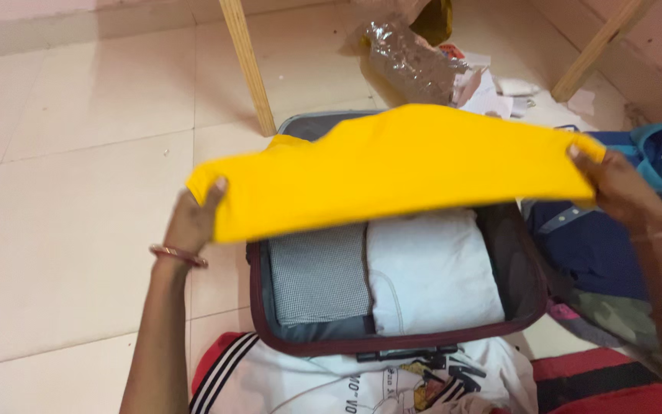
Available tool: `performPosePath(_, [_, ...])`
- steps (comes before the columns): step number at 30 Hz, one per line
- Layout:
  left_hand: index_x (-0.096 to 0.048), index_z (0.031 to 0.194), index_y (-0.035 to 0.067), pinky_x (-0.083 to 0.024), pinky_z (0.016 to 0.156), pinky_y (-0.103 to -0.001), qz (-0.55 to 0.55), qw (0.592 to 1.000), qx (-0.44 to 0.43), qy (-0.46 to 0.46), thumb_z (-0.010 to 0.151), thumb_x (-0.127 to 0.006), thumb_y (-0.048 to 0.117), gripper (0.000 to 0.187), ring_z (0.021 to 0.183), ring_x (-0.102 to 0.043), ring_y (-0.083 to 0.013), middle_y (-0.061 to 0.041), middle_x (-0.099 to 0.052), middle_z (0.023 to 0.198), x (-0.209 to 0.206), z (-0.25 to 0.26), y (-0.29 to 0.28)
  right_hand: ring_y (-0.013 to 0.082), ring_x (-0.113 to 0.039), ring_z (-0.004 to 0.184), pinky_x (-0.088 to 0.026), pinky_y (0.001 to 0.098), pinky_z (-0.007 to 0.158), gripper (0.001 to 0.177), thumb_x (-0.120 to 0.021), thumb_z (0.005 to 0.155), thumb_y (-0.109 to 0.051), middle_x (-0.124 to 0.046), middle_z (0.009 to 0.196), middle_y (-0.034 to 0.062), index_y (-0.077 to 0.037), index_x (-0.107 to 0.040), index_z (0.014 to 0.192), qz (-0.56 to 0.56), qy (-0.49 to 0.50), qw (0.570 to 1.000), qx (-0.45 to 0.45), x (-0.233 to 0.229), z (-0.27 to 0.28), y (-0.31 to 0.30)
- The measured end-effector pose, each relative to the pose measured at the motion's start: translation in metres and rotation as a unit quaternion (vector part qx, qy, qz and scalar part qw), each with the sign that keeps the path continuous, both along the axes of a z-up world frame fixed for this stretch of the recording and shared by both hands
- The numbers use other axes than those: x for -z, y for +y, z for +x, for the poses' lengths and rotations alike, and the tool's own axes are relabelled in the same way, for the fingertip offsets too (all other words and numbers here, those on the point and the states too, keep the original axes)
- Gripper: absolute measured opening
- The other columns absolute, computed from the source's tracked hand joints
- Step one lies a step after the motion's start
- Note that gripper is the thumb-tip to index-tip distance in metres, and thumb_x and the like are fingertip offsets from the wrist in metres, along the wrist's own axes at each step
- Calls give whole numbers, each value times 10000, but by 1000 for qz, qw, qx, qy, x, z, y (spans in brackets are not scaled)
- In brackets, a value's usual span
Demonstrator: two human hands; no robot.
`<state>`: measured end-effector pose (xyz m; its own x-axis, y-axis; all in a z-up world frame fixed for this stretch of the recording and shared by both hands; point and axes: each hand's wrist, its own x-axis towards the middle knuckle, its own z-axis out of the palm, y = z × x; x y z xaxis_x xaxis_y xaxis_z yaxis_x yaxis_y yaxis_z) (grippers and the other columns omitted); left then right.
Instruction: The person folds a yellow shirt, a blue shirt, and a camouflage-patterned garment by hand and places them into an open suitcase. The person smooths and adjusts each item before stacking them inside.
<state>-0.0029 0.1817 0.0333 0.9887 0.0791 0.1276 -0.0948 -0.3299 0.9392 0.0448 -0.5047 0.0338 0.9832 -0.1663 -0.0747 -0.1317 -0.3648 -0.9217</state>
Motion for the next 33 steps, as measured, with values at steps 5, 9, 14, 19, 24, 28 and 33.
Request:
performPosePath(5, [-689,990,-61,-532,636,-405,210,958,38,190,993,-555,516,593,625,-668,-252,-186,-701,715,69,-67,-12,151,-470,625,-358,320,523,378,-663,1045,-372,-603,764,39,-10,-753,1108,-137,147,977,-68,88,-42,-28])
performPosePath(9, [-655,884,-90,-529,652,-406,254,930,68,255,939,-639,535,628,631,-636,-275,-206,-682,710,103,-105,-8,108,-460,643,-338,277,548,408,-744,975,-337,-620,754,6,66,-796,1023,-80,211,966,-129,133,-63,-50])
performPosePath(14, [-629,844,-100,-506,651,-402,260,931,100,235,956,-645,490,600,650,-519,-285,-238,-629,705,98,-115,-2,85,-600,663,-460,250,596,367,-699,906,-295,-768,806,12,30,-810,1036,3,239,962,-136,138,-67,-65])
performPosePath(19, [-651,912,-54,-513,653,-372,186,959,82,195,967,-574,463,526,635,-575,-230,-165,-678,698,90,-106,-11,59,-576,687,-457,248,616,315,-725,928,-263,-722,816,-6,28,-790,1032,-6,205,968,-144,137,-69,-73])
performPosePath(24, [-649,867,-93,-522,676,-381,215,940,79,251,971,-598,482,587,661,-565,-234,-164,-666,708,87,-103,-2,90,-624,682,-485,256,630,277,-757,873,-230,-788,814,32,9,-805,1007,-19,251,951,-181,139,-71,-83])
performPosePath(28, [-676,865,-19,-516,644,-344,101,953,80,274,938,-603,474,503,665,-562,-148,-61,-649,695,97,-120,10,88,-639,741,-517,263,692,284,-774,861,-211,-788,832,24,24,-828,1011,-43,238,949,-201,131,-86,-100])
performPosePath(33, [-663,783,-32,-451,556,-346,98,952,105,270,947,-653,428,488,605,-476,-136,-20,-529,624,100,-124,18,57,-675,844,-536,263,806,273,-778,824,-175,-820,908,-10,-18,-788,1048,-36,264,929,-255,128,-90,-105])
